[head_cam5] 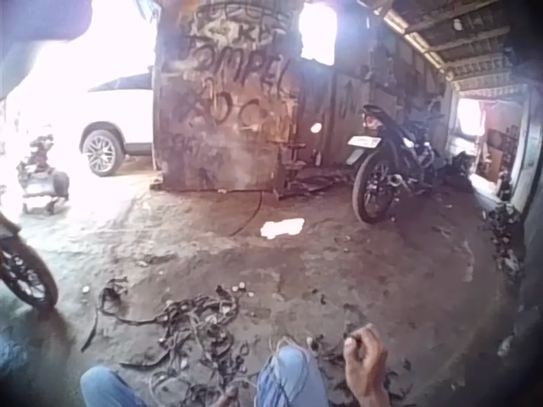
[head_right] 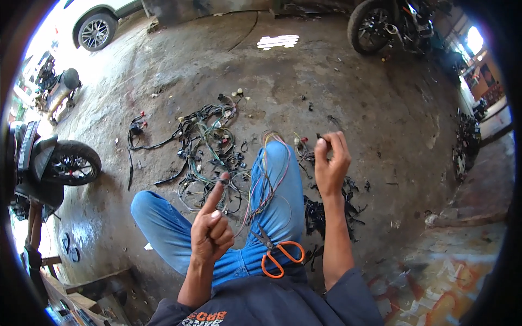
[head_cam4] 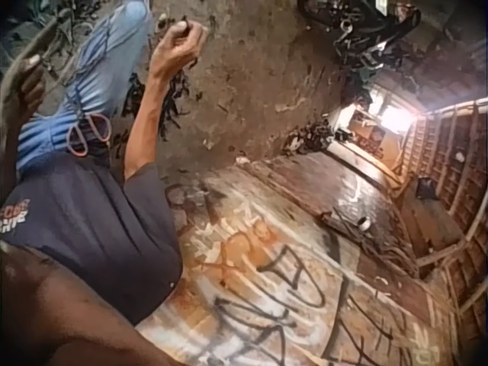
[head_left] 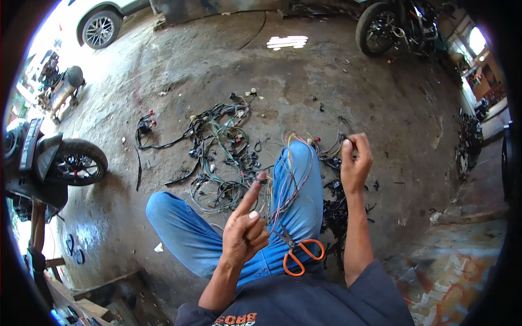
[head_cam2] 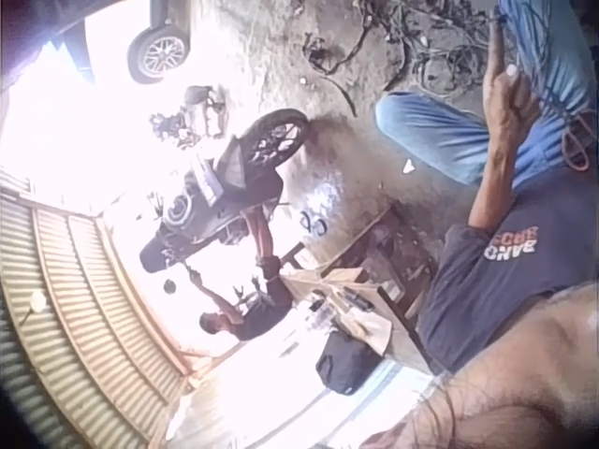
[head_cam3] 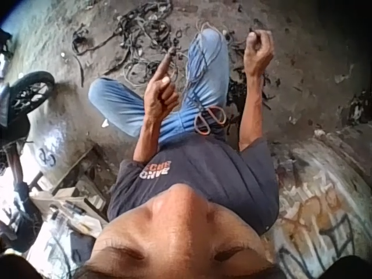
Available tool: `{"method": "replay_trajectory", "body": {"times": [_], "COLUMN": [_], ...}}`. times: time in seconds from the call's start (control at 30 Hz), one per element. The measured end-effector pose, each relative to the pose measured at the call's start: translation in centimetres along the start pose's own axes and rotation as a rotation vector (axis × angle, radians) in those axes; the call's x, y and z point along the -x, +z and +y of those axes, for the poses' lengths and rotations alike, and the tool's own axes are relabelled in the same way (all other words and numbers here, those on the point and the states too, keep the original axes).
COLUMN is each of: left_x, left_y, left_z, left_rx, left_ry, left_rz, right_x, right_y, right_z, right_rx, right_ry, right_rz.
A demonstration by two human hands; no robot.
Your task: Repairing a motorcycle wiring harness by cutting and stripping wires.
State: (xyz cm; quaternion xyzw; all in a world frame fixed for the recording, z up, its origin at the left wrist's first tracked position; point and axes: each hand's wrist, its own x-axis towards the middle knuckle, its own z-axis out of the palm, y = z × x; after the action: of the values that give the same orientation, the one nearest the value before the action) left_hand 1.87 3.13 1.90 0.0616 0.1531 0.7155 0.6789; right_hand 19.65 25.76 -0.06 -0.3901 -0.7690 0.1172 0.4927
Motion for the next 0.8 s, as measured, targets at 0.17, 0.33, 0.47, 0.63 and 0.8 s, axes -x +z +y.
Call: {"method": "replay_trajectory", "body": {"times": [0.17,0.33,0.47,0.63,0.8], "left_x": [0.2,-0.1,-0.3,-0.4,-0.6], "left_y": [0.2,0.5,0.8,0.4,0.4], "left_z": [-1.0,-1.1,-0.6,-0.3,-0.2], "left_rx": [-0.221,-0.297,-0.32,-0.314,-0.254], "left_ry": [-0.051,-0.036,-0.026,-0.031,-0.004], "left_rz": [0.029,-0.004,-0.013,-0.021,-0.052], "right_x": [2.3,5.6,8.9,10.7,14.2], "right_y": [-0.8,-1.5,-4.6,-4.2,-5.0], "right_z": [0.9,3.8,6.4,4.8,8.4], "right_rx": [-0.282,-0.259,-0.026,0.168,0.394], "right_ry": [0.466,0.42,0.569,0.64,0.42], "right_rz": [-0.257,0.018,-0.187,-0.335,-0.564]}}
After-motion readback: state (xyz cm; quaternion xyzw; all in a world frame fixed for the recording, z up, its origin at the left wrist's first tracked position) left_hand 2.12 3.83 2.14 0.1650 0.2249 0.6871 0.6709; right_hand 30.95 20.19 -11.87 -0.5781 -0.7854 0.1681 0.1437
